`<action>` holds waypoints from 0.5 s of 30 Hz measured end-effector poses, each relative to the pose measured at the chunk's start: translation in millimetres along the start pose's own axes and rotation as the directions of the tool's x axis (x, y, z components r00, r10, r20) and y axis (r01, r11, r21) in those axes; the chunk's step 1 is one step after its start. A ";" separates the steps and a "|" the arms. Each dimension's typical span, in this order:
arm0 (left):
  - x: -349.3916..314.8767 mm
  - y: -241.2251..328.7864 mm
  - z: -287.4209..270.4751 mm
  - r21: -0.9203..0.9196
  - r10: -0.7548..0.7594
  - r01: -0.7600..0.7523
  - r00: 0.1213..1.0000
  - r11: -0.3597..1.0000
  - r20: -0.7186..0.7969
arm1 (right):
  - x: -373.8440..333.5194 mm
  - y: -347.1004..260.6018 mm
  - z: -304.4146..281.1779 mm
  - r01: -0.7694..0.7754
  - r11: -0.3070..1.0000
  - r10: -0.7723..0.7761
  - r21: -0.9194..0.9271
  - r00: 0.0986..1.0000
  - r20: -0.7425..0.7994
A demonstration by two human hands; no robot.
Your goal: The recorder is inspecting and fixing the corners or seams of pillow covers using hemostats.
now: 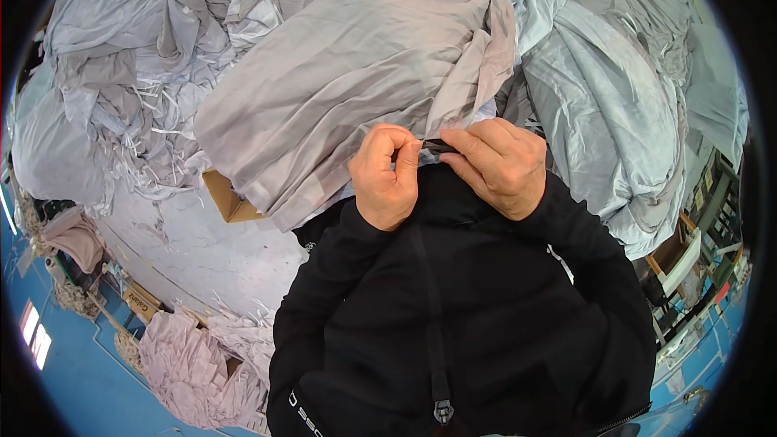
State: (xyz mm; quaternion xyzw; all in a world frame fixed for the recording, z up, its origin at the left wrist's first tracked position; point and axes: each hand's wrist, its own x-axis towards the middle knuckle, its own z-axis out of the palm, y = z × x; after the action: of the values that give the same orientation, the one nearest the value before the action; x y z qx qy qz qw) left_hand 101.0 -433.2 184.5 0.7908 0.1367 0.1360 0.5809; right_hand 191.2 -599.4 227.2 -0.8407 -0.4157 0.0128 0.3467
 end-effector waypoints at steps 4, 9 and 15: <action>0.5 0.4 0.7 0.000 0.019 -0.019 1.000 1.000 0.012 | 0.2 -1.5 0.3 0.018 0.997 -0.017 -0.075 1.000 0.016; 0.5 3.3 0.7 0.003 0.004 -0.004 1.000 1.000 0.028 | 0.5 -1.0 1.0 0.024 0.995 -0.022 -0.096 1.000 0.019; 1.2 2.8 2.6 0.006 0.023 -0.023 0.999 1.000 0.046 | -0.8 -0.6 0.1 0.014 0.994 -0.012 -0.111 1.000 0.019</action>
State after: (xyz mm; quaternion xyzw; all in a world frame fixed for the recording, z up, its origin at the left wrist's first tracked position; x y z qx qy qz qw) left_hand 103.2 -435.8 186.5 0.7973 0.1146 0.1242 0.5795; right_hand 190.2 -599.7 227.2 -0.8559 -0.4242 -0.0048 0.2958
